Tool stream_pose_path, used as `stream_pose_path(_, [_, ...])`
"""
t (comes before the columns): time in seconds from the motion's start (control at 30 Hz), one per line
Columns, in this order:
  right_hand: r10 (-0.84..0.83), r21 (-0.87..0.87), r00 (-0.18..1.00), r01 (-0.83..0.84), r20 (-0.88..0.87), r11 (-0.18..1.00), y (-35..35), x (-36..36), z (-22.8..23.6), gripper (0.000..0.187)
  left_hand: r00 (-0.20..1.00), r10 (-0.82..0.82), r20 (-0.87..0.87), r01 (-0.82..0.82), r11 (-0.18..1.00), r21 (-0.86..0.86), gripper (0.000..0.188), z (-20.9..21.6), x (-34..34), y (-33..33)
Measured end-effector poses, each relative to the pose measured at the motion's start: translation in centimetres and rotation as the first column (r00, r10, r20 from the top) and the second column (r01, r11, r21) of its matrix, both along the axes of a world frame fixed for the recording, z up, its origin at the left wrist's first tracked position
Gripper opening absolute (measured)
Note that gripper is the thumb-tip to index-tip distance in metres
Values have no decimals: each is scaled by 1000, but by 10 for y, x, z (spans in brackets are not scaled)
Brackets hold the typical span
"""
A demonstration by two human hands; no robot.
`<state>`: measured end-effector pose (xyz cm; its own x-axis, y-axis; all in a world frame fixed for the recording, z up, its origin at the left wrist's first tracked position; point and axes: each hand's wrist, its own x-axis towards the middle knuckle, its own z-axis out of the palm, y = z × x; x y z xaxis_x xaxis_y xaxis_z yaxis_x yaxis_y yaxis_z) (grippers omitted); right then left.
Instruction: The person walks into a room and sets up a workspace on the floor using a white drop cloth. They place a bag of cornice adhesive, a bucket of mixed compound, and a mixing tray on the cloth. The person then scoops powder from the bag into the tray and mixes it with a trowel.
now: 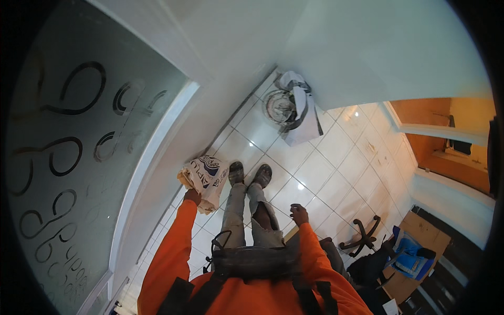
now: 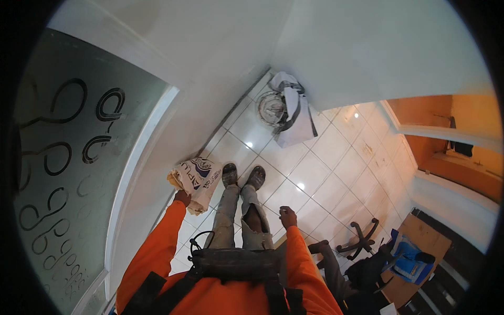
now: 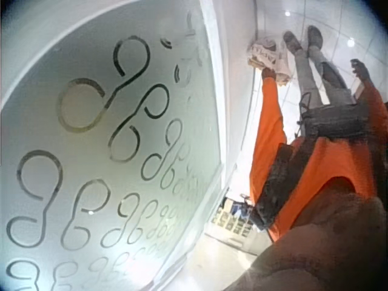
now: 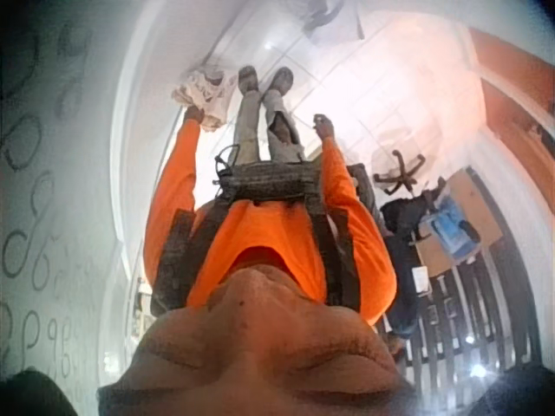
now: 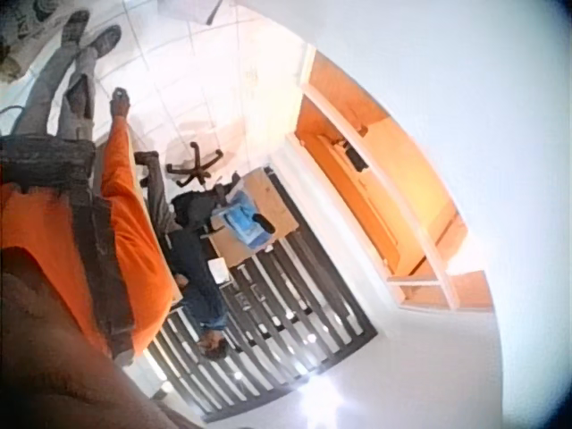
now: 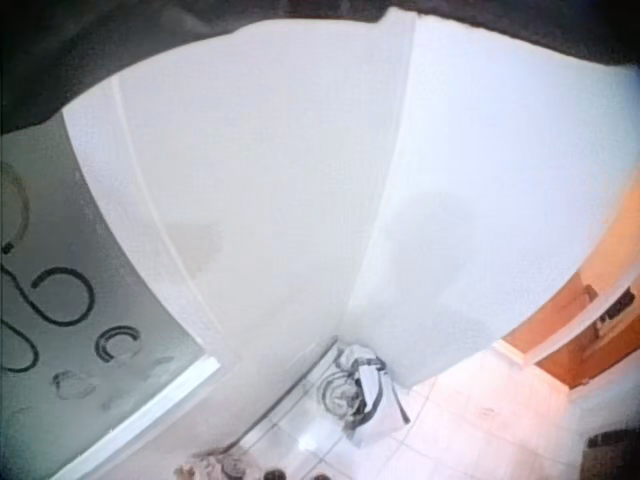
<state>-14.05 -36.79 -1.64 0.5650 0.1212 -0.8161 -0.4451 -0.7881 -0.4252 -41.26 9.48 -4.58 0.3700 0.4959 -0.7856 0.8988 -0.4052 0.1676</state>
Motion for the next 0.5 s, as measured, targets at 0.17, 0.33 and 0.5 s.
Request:
stream_pose_path(0.17, [20, -30, 998, -22, -58, 999, 19, 15, 5, 30, 991, -46, -123, 46, 999, -4, 44, -14, -55, 5])
stream_pose_path(0.33, [48, -46, 996, -51, -71, 998, 37, 5, 17, 30, 987, -69, -145, 70, 998, 3, 38, -33, -90, 12])
stream_pose_path(0.5, [93, -63, 990, -101, -109, 993, 40, -10, 16, 31, 953, -45, -299, 34, 998, -43, 33, -47, -92, -4])
